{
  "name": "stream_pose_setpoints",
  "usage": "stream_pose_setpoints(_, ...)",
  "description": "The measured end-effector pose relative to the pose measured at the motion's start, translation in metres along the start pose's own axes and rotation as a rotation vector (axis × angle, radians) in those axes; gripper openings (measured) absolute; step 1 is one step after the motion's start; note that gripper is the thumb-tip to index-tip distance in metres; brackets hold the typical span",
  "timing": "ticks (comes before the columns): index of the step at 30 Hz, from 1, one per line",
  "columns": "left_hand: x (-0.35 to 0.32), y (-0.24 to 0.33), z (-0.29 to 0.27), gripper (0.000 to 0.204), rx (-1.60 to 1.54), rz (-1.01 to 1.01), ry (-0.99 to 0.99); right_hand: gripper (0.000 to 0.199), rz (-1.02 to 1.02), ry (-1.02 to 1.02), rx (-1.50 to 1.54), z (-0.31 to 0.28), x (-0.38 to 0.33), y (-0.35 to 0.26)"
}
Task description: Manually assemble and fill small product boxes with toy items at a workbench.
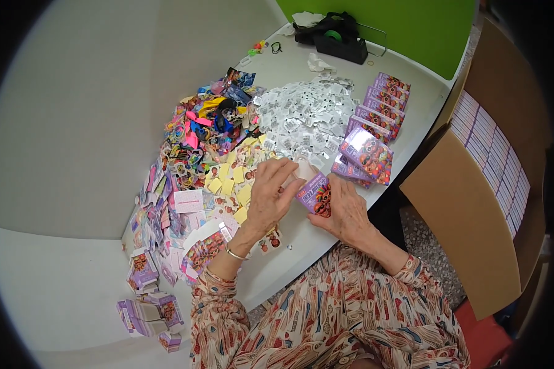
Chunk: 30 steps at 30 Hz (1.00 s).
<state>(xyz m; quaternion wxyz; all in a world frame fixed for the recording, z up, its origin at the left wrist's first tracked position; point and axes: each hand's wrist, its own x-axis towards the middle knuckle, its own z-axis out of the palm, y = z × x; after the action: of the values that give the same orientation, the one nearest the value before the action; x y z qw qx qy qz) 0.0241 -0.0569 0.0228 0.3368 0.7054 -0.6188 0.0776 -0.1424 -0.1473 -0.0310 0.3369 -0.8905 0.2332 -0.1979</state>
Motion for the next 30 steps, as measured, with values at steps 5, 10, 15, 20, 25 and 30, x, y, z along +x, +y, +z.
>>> stream_pose_setpoints(5, -0.006, 0.000, 0.001, 0.017, -0.226, -0.213, 0.096, 0.092, 0.067, -0.054, 0.013, -0.001, 0.002, -0.003)
stream_pose_setpoints(10, -0.008, 0.016, -0.004, 0.020, -0.246, -0.137, 0.042, 0.091, 0.079, -0.042, 0.016, -0.001, 0.003, -0.003)
stream_pose_setpoints(15, -0.013, 0.025, -0.020, 0.025, -0.165, 0.069, -0.061, 0.084, 0.027, -0.012, -0.003, 0.001, 0.003, 0.001)
stream_pose_setpoints(20, -0.006, 0.011, -0.013, 0.026, -0.122, -0.028, 0.035, 0.082, -0.035, -0.013, -0.025, 0.000, 0.001, -0.001)
stream_pose_setpoints(25, -0.012, 0.008, -0.008, 0.017, 0.034, 0.014, -0.198, 0.087, -0.072, 0.023, -0.004, 0.000, 0.001, 0.000)
stream_pose_setpoints(30, -0.010, 0.010, -0.006, 0.017, 0.028, -0.042, -0.276, 0.098, -0.008, -0.060, 0.036, -0.004, 0.001, -0.002)
